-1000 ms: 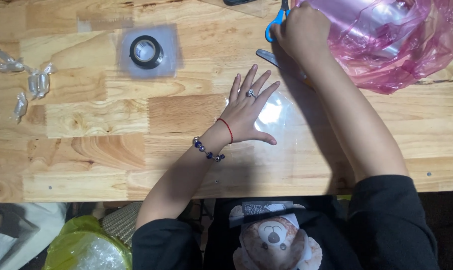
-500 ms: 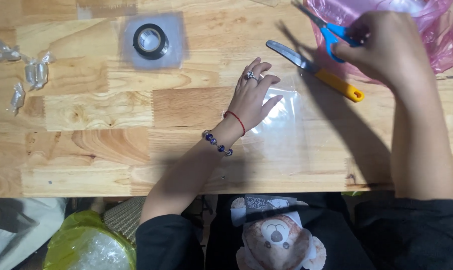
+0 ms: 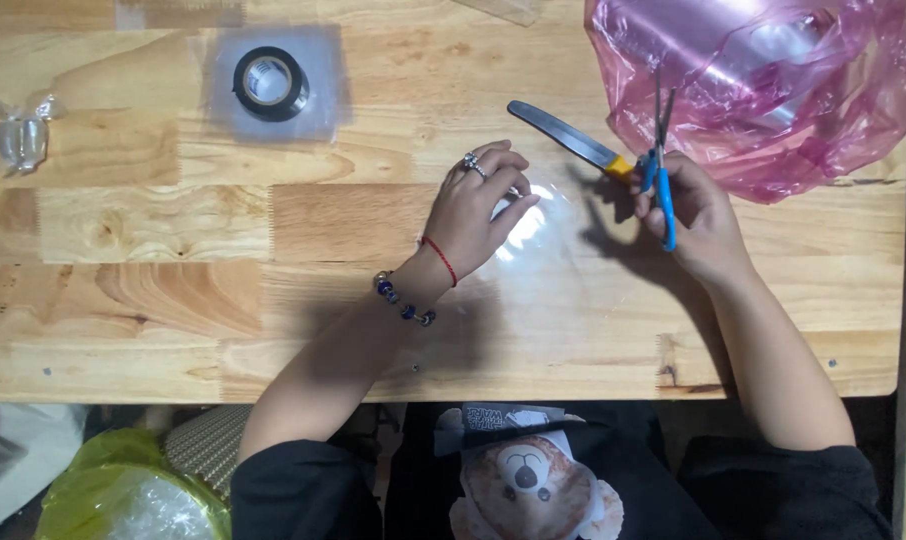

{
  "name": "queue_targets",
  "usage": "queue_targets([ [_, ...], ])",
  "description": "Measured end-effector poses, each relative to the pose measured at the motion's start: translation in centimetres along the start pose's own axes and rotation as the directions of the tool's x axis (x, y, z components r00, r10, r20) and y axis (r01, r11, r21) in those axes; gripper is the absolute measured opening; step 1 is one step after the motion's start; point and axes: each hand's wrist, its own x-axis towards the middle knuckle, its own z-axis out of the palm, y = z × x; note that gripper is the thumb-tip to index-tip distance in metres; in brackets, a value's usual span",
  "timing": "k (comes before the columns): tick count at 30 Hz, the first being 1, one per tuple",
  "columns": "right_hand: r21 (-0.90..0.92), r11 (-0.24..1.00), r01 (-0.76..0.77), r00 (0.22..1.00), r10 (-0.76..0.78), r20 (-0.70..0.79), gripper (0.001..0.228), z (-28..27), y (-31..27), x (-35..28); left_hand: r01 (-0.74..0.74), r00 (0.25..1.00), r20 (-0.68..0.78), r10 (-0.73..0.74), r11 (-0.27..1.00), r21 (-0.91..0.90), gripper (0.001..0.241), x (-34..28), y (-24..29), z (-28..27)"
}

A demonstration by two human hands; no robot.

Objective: Cutting clear plastic sheets into smaller pieces using a utility knife and scissors on a wooden table.

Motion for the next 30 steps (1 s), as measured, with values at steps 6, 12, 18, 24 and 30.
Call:
queue_targets([
  [6, -0.038, 0.999, -0.019, 1.0, 0.02, 0.024, 0.037, 1.8, -2.7, -0.7, -0.055, 0.998, 0.03, 0.063, 0.976, -0.21, 0.01, 0.2, 2.2, -1.9],
  [12, -0.254, 0.963, -0.092, 0.984, 0.128, 0.125, 0.03, 2.5, -4.5, -0.9, 0.163, 0.986, 0.103, -0.129, 0.859, -0.485, 0.005, 0.9, 2.0, -3.3],
  [18, -0.444, 0.871, -0.21, 0.953, 0.284, 0.107, 0.02, 1.6, -5.2, -0.6, 0.431, 0.901, 0.207, -0.381, 0.733, -0.526, 0.018, 1.5, 3.2, -4.1],
  [24, -0.641, 0.742, -0.199, 0.915, 0.374, 0.149, 0.02, -1.0, -6.9, 0.1, 0.37, 0.925, 0.212, -0.315, 0.624, -0.688, 0.016, 1.6, 2.1, -3.7],
  [30, -0.654, 0.726, -0.211, 0.858, 0.458, 0.232, 0.017, 0.1, -6.9, 0.3, 0.361, 0.932, 0.248, -0.263, 0.653, -0.665, 0.018, 1.7, 2.4, -4.1],
])
